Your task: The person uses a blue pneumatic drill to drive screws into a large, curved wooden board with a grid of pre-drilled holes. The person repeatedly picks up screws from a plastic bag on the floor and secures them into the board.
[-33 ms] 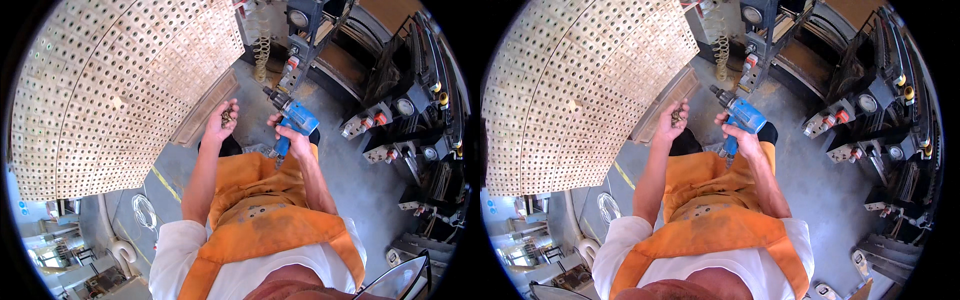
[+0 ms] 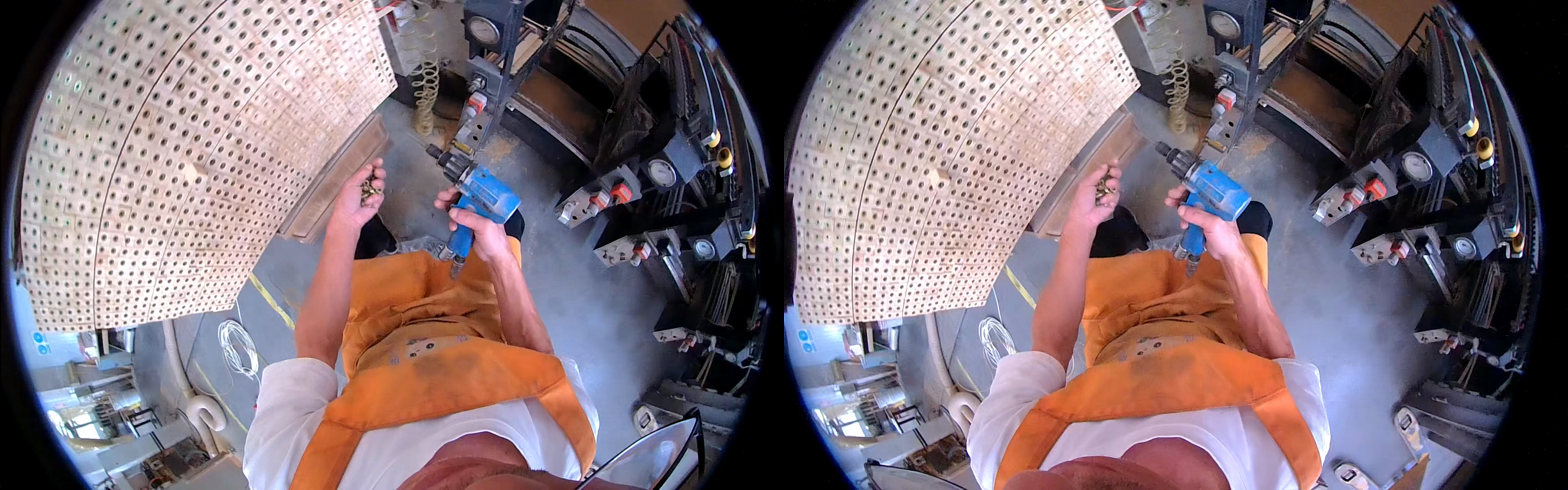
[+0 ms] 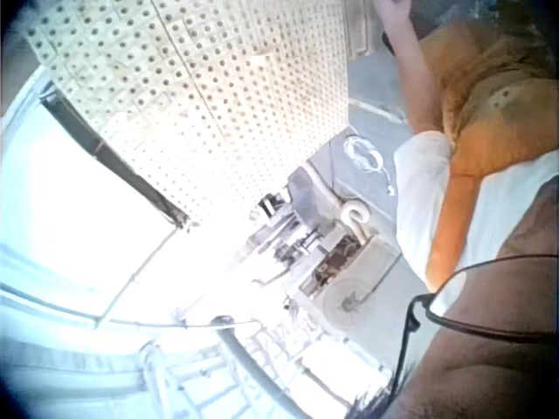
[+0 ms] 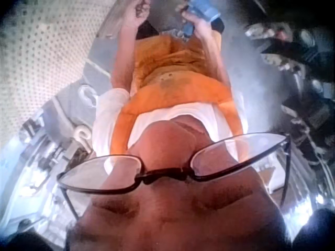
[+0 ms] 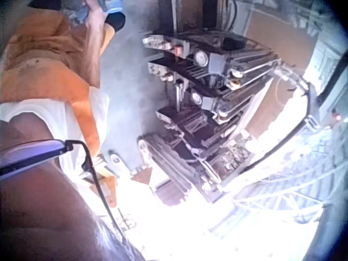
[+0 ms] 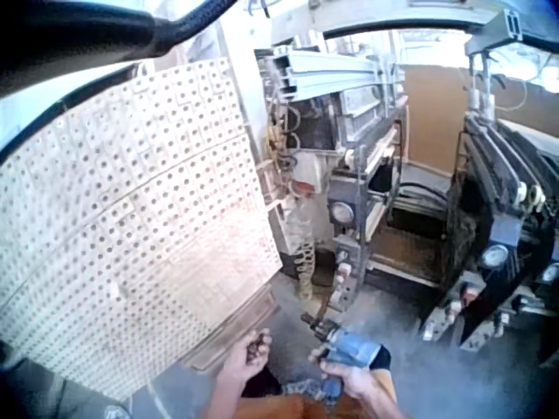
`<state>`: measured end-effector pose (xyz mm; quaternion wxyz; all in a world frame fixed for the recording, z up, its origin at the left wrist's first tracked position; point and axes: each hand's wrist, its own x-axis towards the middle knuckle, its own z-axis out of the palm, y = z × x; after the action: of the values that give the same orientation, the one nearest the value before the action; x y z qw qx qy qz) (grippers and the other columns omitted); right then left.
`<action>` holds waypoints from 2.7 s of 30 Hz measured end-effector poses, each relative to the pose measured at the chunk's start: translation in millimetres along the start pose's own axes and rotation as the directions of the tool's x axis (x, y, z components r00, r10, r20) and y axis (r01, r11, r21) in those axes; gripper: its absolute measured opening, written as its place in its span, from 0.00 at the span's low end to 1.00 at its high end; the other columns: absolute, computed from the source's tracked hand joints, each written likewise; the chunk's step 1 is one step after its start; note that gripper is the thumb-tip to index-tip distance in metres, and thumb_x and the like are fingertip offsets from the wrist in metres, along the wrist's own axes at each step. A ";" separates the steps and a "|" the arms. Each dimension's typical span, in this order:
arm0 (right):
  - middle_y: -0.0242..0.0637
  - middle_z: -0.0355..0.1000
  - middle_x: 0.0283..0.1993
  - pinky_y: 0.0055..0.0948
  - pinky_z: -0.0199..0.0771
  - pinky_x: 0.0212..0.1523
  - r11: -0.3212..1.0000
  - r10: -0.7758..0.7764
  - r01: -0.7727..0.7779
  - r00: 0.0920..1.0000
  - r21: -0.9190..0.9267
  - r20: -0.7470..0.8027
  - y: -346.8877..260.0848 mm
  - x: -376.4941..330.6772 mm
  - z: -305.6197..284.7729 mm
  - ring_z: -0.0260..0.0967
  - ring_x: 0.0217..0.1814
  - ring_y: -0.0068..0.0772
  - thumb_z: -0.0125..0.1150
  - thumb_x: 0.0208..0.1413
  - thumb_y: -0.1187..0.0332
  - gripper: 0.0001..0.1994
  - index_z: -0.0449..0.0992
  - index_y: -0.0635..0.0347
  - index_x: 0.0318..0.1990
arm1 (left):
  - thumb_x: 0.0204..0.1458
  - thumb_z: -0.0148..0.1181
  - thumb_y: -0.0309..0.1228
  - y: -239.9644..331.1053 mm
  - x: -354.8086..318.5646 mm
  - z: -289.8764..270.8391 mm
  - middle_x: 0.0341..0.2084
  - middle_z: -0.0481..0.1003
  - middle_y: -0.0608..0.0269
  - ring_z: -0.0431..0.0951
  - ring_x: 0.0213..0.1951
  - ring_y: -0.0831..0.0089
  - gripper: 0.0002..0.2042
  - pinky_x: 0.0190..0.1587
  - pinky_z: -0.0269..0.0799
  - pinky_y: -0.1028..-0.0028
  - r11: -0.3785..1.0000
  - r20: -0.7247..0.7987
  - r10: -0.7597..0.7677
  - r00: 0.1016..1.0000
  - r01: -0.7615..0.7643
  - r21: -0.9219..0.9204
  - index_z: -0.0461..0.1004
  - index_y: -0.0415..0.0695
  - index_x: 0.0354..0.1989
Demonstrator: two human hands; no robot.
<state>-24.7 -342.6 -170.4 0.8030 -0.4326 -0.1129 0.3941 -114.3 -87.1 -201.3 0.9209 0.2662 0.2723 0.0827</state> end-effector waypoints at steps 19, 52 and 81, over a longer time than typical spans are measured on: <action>0.27 0.75 0.44 0.19 0.67 0.36 0.905 -0.060 0.033 0.997 -0.424 -0.050 25.3 102.7 -43.7 0.67 0.38 0.17 0.63 0.55 0.70 0.15 0.74 0.57 0.51 | 0.61 0.51 0.41 37.5 155.5 49.6 0.24 0.66 0.71 0.63 0.21 0.85 0.13 0.15 0.53 0.86 0.922 -0.099 -0.030 0.995 0.066 0.381 0.71 0.43 0.41; 0.34 0.75 0.40 0.23 0.67 0.32 0.986 0.123 -0.110 0.987 0.122 -0.103 51.3 194.0 -34.8 0.74 0.45 0.28 0.60 0.54 0.71 0.10 0.72 0.60 0.44 | 0.59 0.51 0.31 20.4 158.7 -18.0 0.29 0.72 0.66 0.67 0.21 0.82 0.10 0.13 0.57 0.85 0.989 -0.114 -0.075 0.991 0.088 0.118 0.68 0.42 0.46; 0.38 0.75 0.43 0.22 0.68 0.31 0.971 0.170 -0.146 0.978 0.190 -0.117 76.4 177.4 -68.5 0.74 0.47 0.33 0.63 0.52 0.70 0.14 0.72 0.60 0.46 | 0.61 0.51 0.42 31.0 214.8 14.2 0.27 0.67 0.72 0.64 0.22 0.83 0.15 0.17 0.56 0.84 0.973 -0.038 0.045 0.998 -0.035 0.228 0.69 0.47 0.49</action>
<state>88.0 -230.4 -299.7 0.8107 -0.3908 0.0119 0.4358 73.2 -3.4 -272.9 0.8766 0.3734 0.2942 0.0752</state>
